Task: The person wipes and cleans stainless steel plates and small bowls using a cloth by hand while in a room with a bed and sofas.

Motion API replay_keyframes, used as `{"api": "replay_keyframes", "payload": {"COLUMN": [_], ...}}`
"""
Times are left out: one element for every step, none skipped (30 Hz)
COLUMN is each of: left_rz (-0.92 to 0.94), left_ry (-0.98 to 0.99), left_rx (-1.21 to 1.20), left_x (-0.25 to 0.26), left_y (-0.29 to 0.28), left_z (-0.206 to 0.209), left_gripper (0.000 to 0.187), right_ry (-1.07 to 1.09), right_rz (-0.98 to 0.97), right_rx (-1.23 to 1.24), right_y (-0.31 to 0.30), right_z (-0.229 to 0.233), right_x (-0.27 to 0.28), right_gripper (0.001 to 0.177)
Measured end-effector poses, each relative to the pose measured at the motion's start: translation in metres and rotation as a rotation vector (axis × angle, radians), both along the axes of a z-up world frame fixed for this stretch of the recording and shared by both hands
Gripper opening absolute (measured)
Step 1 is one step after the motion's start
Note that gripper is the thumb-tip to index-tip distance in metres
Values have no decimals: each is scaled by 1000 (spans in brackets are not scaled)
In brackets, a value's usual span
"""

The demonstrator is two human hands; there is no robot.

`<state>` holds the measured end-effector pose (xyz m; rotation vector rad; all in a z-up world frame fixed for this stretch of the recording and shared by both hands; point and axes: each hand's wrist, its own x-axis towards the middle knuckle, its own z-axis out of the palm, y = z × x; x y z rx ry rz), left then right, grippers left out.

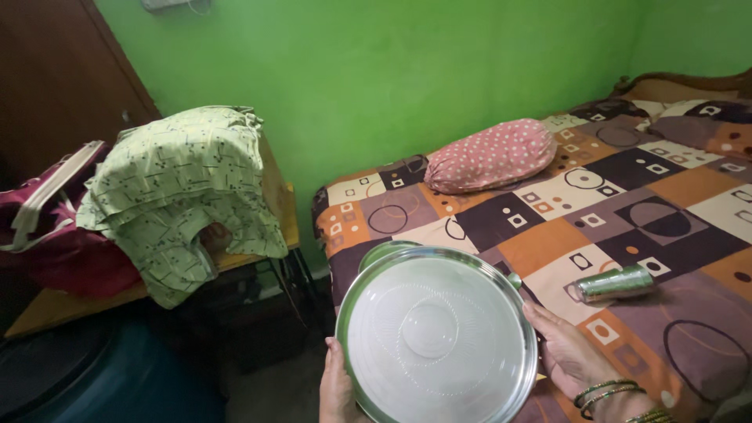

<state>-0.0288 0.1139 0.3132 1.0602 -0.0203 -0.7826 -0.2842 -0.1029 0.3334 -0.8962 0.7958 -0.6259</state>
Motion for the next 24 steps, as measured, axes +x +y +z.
{"api": "replay_keyframes", "payload": {"left_rz": [3,-14,-30,-28,4,36,39,43,50,55,97,139,141,136,124,120,142,163,152,151,153,144,150,155], "left_ry": [-1,-7,-11,-10,-11,-11,-13,-61,-108,-108,-114,-119,-121,-162,-202,-204,-138,-72,-74,-79,-81,-80,-99,-119], "left_rx": [-2,-25,-48,-50,-77,-104,-110,-114,-117,-122,-79,-37,-38,-91,-145,-148,-103,-58,-63,-94,-123,-127,-155,-184], "left_x": [-4,-7,-10,-12,-13,-13,-11,-8,-6,-4,0,4,6,8,9,11,10,10,12,16,19,22,27,32], "left_y": [3,6,8,9,9,9,7,6,5,3,2,0,0,0,0,1,2,2,2,2,3,2,2,2], "left_z": [8,14,19,21,22,21,19,16,10,4,-1,-4,-8,-10,-9,-6,-3,0,3,5,4,1,-2,-5], "left_gripper": [65,67,69,69,67,66,66,67,68,68,66,64,64,63,62,62,60,58,58,58,59,59,58,57], "right_ry": [-7,-14,-14,-31,-51,-52,-57,-61,-61,-51,-44,-45,-15,15,13,-7,-26,-27,-38,-49,-48,-39,-32,-31], "right_rz": [2,4,6,10,14,17,23,30,34,28,23,27,36,45,41,24,3,-4,-6,-8,-17,-25,-28,-30], "right_rx": [5,11,8,7,5,2,9,16,11,13,14,9,17,24,22,27,31,30,14,-1,-5,-19,-35,-40], "right_y": [0,2,3,5,6,8,9,9,9,9,9,8,8,9,10,12,14,16,19,22,24,27,29,32], "right_z": [3,6,10,14,19,23,28,33,35,37,38,40,40,40,40,40,40,40,42,44,46,49,52,54], "right_x": [-2,-3,-5,-6,-7,-8,-10,-11,-11,-12,-12,-11,-13,-13,-11,-9,-9,-9,-8,-7,-6,-5,-2,0], "right_gripper": [45,45,45,46,46,46,47,47,47,47,47,47,47,47,47,46,45,45,45,45,45,45,45,45]}}
